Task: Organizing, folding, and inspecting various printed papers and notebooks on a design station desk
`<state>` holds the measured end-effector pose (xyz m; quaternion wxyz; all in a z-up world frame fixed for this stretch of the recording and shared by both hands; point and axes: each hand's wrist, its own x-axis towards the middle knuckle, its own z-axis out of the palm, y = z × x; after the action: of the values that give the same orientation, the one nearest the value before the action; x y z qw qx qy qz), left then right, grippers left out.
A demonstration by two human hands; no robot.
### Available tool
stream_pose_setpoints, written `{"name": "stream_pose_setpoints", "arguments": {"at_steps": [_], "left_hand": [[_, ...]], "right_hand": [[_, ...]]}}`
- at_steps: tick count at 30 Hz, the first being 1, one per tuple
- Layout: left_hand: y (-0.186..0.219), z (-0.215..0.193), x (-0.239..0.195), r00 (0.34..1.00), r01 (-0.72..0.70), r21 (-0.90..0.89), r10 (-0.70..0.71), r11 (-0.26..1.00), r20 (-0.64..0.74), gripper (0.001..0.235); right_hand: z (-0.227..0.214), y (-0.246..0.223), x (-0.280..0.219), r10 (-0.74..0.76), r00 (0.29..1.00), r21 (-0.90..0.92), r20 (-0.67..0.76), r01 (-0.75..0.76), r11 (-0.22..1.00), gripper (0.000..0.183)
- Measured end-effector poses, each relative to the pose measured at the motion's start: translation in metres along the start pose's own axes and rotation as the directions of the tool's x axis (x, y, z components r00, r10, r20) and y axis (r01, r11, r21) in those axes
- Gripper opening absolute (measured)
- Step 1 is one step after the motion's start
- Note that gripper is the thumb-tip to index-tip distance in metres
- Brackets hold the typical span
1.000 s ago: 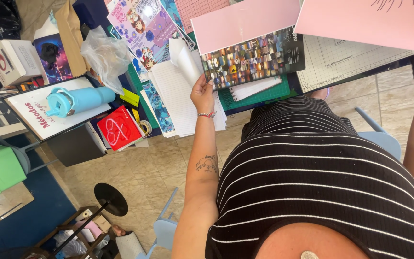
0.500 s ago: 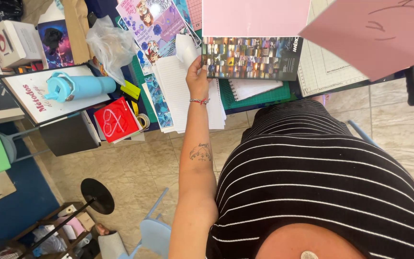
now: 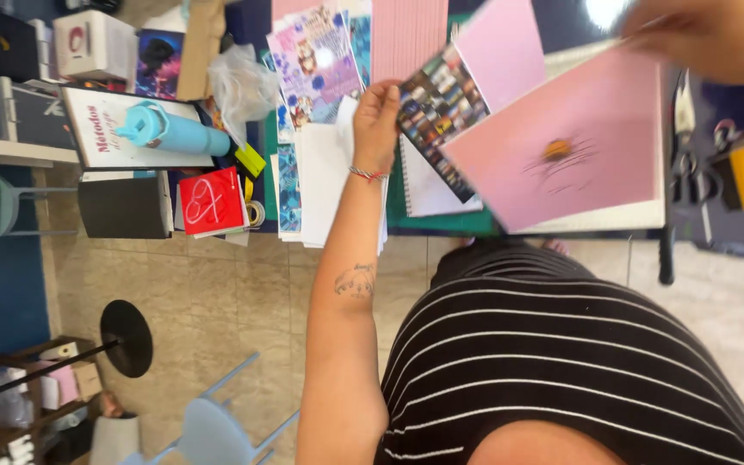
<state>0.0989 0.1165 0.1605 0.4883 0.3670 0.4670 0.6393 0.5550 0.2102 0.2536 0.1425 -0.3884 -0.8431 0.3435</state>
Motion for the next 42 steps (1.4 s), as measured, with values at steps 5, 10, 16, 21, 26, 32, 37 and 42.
{"name": "stream_pose_setpoints", "arguments": {"at_steps": [5,10,16,21,26,32,37,42], "left_hand": [[0.011,0.060,-0.030,0.999,0.006,-0.145,-0.001,0.989,0.033,0.018],[0.019,0.080,-0.051,0.990,0.142,-0.367,-0.126,0.919,0.069,0.021],[0.035,0.079,-0.079,0.950,0.106,-0.420,0.033,0.901,0.310,0.073],[-0.018,0.079,-0.090,0.996,-0.065,0.213,0.078,0.975,-0.052,0.030],[-0.024,0.103,-0.084,0.984,-0.038,-0.043,0.029,0.998,-0.175,0.027],[-0.036,0.099,-0.077,0.959,-0.094,-0.131,0.054,0.987,-0.279,0.024],[-0.036,0.096,-0.075,0.956,-0.055,-0.048,0.039,0.997,-0.290,0.022],[-0.028,0.111,-0.089,0.974,-0.046,-0.038,0.037,0.998,-0.222,0.025]], "right_hand": [[-0.007,-0.068,0.060,-0.330,0.940,-0.200,-0.087,0.308,0.930,0.011],[0.004,-0.056,0.069,-0.330,0.923,0.204,-0.197,0.368,0.907,0.011],[0.017,-0.037,0.071,-0.034,0.986,0.310,-0.162,0.084,0.947,0.008],[0.015,-0.030,0.063,0.061,0.970,0.380,-0.235,0.034,0.924,0.011],[0.020,-0.030,0.034,0.026,0.943,0.662,-0.332,0.213,0.719,0.057],[0.059,-0.020,-0.046,0.275,0.957,0.701,0.090,-0.258,0.665,0.068],[0.095,0.018,-0.095,0.331,0.925,0.692,0.189,-0.364,0.624,0.047],[0.076,0.006,-0.127,0.282,0.959,0.791,-0.023,-0.155,0.592,0.046]]}}
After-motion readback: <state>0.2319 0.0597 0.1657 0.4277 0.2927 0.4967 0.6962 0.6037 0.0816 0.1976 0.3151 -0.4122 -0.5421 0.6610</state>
